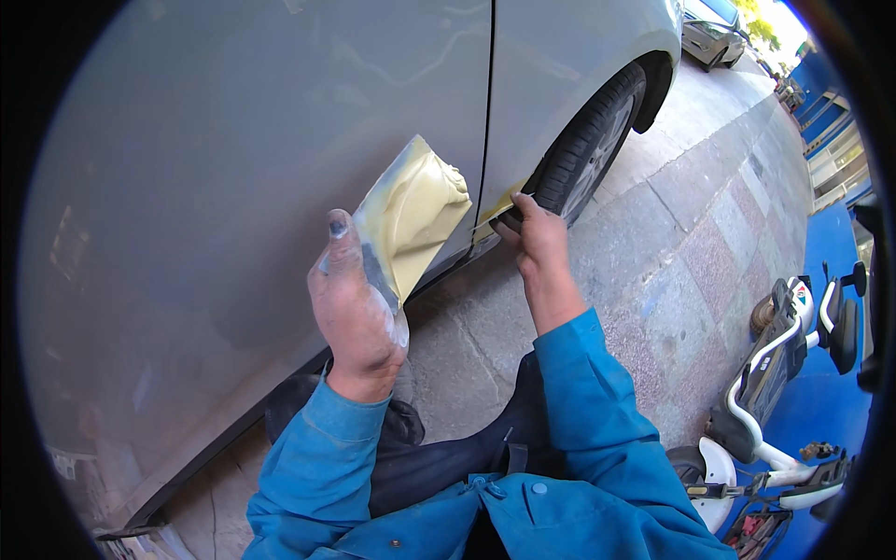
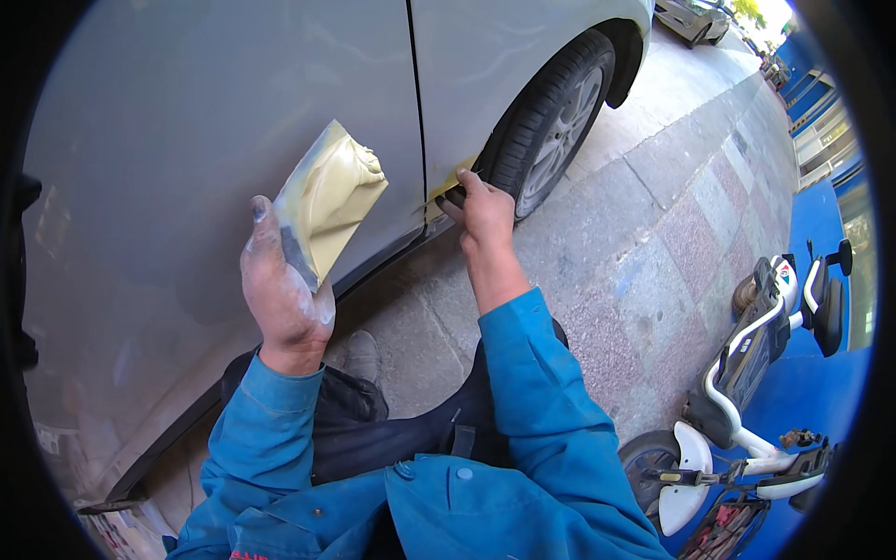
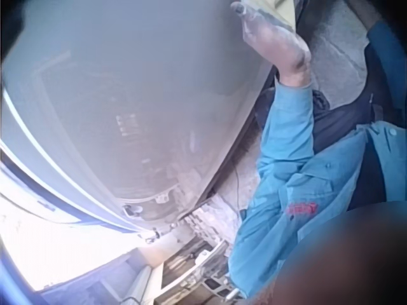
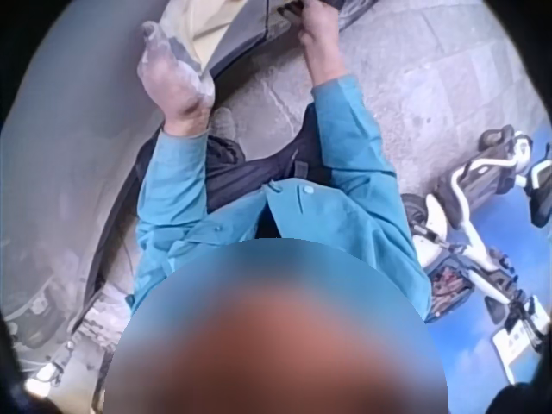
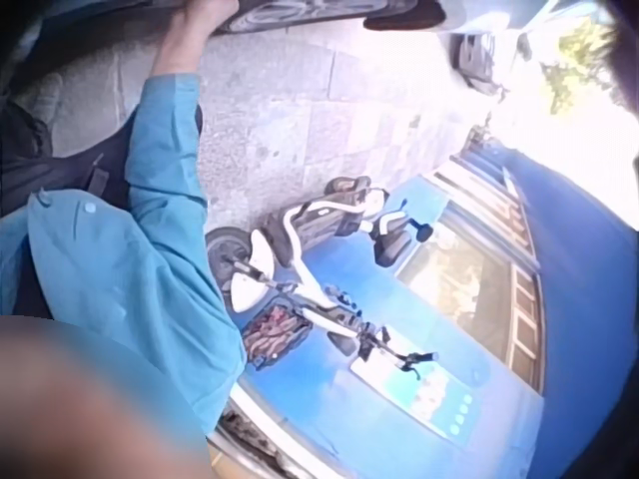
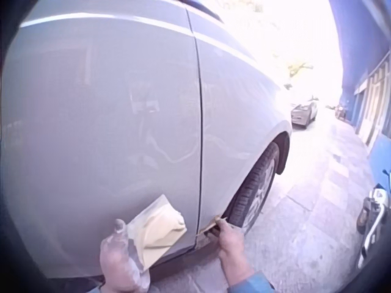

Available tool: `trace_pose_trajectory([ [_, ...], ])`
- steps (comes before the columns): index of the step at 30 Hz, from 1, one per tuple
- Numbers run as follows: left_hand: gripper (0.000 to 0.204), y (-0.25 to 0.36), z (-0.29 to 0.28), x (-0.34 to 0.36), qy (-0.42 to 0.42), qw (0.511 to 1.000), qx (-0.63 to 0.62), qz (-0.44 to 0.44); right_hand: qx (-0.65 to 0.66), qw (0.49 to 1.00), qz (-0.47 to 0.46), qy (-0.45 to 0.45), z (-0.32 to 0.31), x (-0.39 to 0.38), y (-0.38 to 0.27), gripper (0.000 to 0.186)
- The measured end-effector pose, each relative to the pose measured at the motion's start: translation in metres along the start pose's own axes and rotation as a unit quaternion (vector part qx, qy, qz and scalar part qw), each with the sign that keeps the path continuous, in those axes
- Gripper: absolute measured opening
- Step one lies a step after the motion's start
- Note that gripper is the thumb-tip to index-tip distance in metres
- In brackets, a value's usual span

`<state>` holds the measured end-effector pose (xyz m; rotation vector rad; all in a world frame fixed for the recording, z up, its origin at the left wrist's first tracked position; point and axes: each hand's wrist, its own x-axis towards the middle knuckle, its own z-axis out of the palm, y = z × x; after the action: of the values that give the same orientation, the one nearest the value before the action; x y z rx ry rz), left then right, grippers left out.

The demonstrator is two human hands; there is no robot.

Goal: The person applies a yellow body filler to a white car's side panel using a spreader, smoothing the material along the panel edge. The person then moves to a silver car and applies the same filler to the rear quarter panel near the wheel arch.

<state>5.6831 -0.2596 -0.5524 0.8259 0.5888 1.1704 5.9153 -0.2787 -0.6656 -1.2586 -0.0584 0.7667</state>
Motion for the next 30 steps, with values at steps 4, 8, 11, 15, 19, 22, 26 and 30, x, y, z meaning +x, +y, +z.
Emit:
trace_pose_trajectory([
  [4,0.06,0.0,0.001,0.0,-0.01,1.0,-0.001,-0.002,0.031,0.999,-0.023,-0.011,0.009,-0.006,-0.026,0.034],
  [8,0.06,-0.002,0.002,-0.002,-0.008,1.0,0.002,-0.006,0.069,0.995,-0.059,-0.034,0.007,-0.016,-0.045,0.033],
  [11,0.06,-0.002,0.003,-0.002,0.0,1.0,0.005,-0.007,0.086,0.991,-0.088,-0.043,-0.011,-0.028,-0.058,0.034],
  [15,0.059,-0.003,0.003,-0.001,-0.009,1.0,-0.001,-0.021,-0.009,0.985,-0.168,-0.039,-0.045,-0.081,-0.044,0.031],
  [19,0.056,-0.016,0.002,-0.004,-0.011,0.995,-0.034,-0.098,-0.113,0.959,-0.244,-0.089,-0.066,-0.116,-0.011,0.031],
  [22,0.054,-0.028,0.002,-0.01,-0.025,0.986,-0.045,-0.159,-0.108,0.943,-0.294,-0.117,-0.054,-0.135,-0.012,0.032],
  [26,0.054,-0.04,0.0,-0.019,-0.049,0.976,-0.014,-0.211,-0.17,0.907,-0.359,-0.138,-0.047,-0.151,-0.024,0.036],
  [30,0.055,-0.038,-0.003,-0.015,-0.06,0.977,-0.034,-0.202,-0.312,0.813,-0.472,-0.138,-0.062,-0.15,-0.019,0.049],
])
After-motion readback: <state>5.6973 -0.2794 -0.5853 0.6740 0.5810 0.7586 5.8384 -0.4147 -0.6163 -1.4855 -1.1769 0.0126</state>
